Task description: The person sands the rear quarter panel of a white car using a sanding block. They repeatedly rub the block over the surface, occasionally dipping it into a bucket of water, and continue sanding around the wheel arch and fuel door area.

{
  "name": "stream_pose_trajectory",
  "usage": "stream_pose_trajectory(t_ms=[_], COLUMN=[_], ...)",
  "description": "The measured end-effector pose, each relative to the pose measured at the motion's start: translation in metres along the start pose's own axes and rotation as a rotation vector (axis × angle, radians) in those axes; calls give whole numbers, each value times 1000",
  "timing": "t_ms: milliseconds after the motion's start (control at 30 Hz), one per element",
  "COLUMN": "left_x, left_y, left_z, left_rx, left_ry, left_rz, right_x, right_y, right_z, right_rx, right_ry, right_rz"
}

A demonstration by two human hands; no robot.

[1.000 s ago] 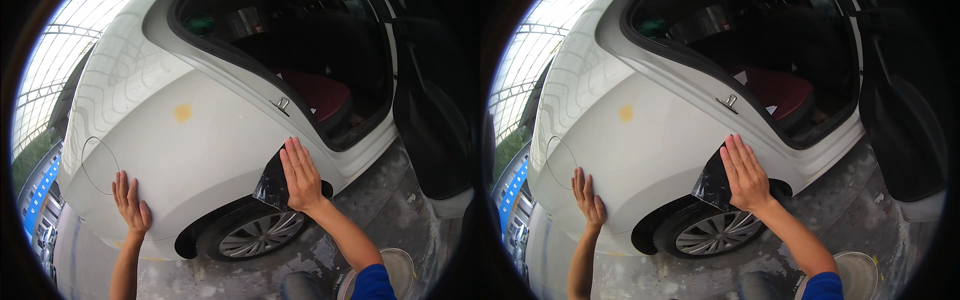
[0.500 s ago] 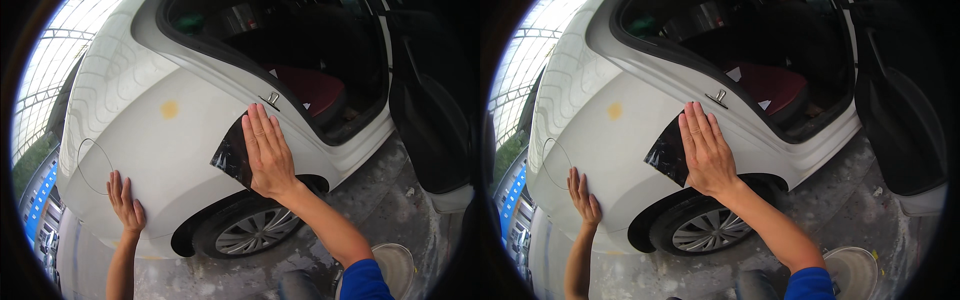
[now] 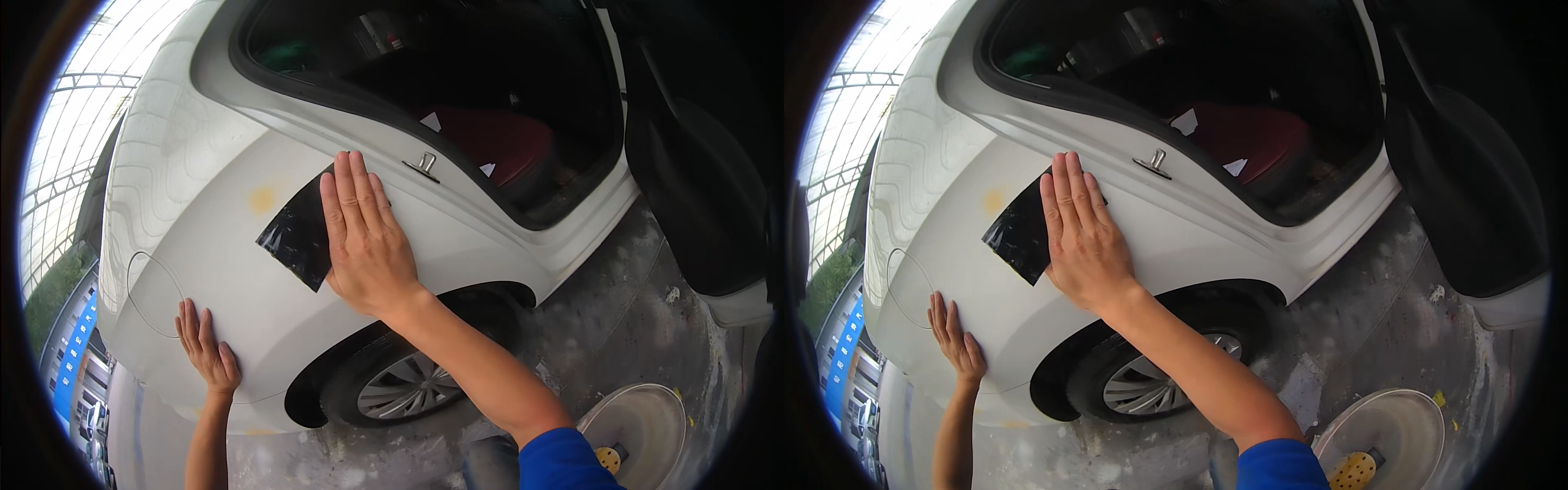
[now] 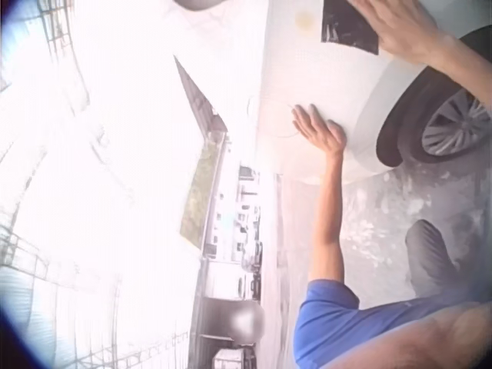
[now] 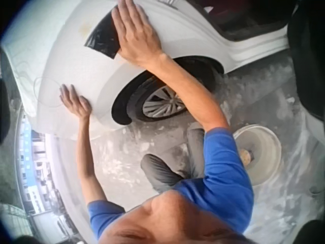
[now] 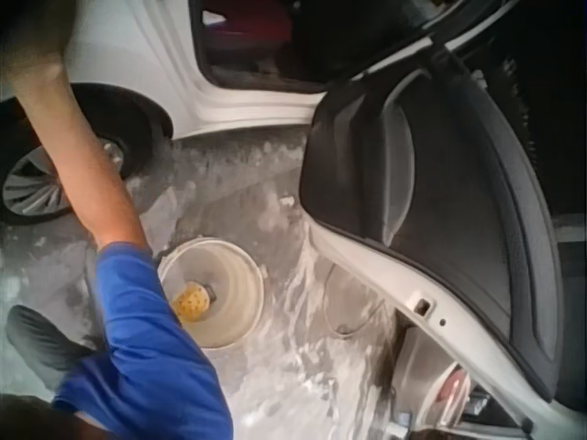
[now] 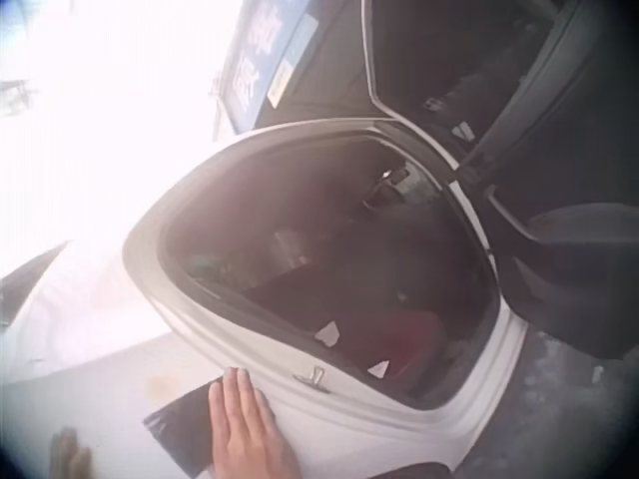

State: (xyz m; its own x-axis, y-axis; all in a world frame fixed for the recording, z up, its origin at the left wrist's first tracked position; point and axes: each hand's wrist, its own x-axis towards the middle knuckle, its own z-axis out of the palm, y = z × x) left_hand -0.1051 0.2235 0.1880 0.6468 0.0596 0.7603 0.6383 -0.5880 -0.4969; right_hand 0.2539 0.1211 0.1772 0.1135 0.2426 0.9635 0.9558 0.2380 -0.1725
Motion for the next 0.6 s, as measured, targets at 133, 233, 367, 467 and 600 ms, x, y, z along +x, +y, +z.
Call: stream_pose_trajectory(t_ms=[133, 233, 367, 467, 600], left_x=[-5, 1, -1, -2, -6], left_y=[-5, 3, 2, 0, -3], left_z=[-8, -1, -1, 0, -4], left_rx=[3, -17, -15, -14, -9], left_ry=[7, 12, 6, 3, 0], left_rz=[16, 11, 7, 8, -23], right_x=[-84, -166, -125, -56, -66], right_y=[47, 89, 54, 16, 35], right_z=[-26, -51, -38, -20, -24], right_rx=[18, -24, -102, -55, -1], right_ry=[22, -1, 46, 27, 20], right_rz=[129, 333, 315, 218, 56])
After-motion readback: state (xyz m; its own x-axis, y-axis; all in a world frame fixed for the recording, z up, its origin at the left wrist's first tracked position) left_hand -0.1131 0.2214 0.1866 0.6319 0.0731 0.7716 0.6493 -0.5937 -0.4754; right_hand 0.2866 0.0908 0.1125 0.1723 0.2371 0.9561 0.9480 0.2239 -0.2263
